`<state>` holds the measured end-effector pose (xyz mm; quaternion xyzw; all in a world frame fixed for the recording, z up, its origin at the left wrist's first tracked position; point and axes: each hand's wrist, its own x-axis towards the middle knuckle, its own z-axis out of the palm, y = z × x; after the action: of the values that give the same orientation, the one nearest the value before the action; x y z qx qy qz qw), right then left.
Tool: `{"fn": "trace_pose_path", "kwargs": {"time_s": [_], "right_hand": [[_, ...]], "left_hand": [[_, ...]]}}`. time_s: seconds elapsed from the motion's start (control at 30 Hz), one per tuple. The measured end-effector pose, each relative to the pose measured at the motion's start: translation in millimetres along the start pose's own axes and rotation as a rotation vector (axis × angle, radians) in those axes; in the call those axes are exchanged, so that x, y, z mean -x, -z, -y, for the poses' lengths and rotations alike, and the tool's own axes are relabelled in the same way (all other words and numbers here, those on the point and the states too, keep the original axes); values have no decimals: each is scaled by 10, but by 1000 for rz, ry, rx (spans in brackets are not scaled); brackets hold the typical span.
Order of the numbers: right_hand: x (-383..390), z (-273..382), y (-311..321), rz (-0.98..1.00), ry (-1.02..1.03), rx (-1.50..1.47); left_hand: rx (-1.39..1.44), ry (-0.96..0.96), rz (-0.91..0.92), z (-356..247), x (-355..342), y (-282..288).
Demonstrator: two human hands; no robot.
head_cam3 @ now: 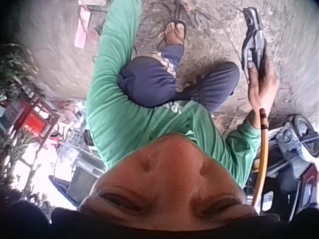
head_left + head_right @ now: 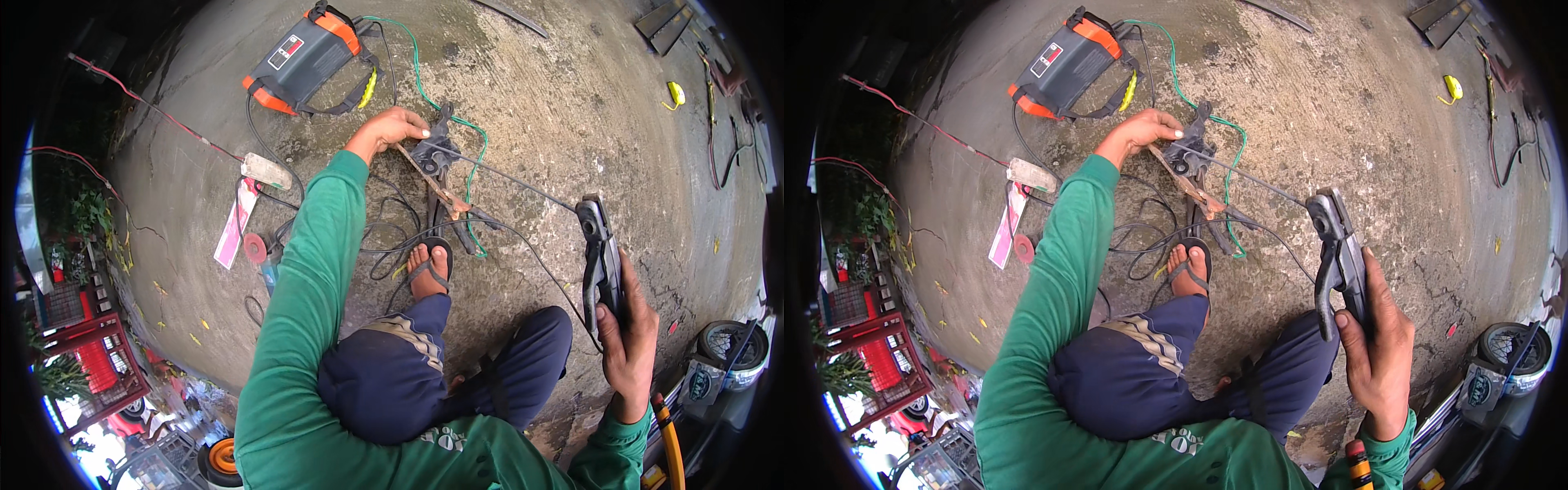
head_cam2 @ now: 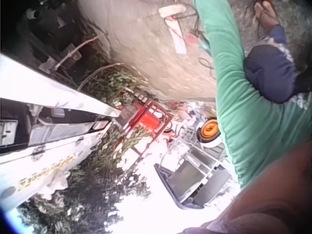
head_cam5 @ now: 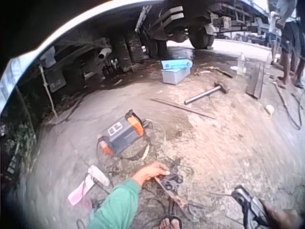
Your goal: The person sits on the floor and prepares a welding machine by plugging it in. They then pick up a metal part and a welding torch, attach a ground clamp to the part, and begin welding the metal piece on the ground.
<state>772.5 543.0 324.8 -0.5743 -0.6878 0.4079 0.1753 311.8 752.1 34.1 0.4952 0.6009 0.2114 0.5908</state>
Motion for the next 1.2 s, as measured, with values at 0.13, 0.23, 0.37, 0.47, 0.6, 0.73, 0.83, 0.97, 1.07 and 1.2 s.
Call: {"fn": "trace_pose_path", "kwargs": {"time_s": [0.13,0.23,0.37,0.47,0.6,0.73,0.83,0.97,1.07,1.2], "right_hand": [[-188,174,47,21,-27,9],[-273,164,38,9,-35,-8],[-368,148,81,116,-121,19],[-329,95,79,-19,-124,-176],[-463,114,27,123,-39,-16],[-433,102,77,28,-145,-186],[-515,18,24,64,-135,-180],[-581,-139,41,110,-152,-234],[-645,-79,139,11,-175,-336],[-837,-104,172,139,-210,-309]], "left_hand": [[12,27,35,-44,-29,-64],[41,26,29,-29,-32,-70],[44,52,83,33,-94,19],[30,82,78,-25,-135,-22],[8,128,87,-107,-41,12],[30,102,110,-125,-69,-8],[0,103,92,-101,-90,2],[49,135,120,-89,-99,19],[11,145,131,-138,-89,38],[41,147,145,-160,-87,-22]]}}
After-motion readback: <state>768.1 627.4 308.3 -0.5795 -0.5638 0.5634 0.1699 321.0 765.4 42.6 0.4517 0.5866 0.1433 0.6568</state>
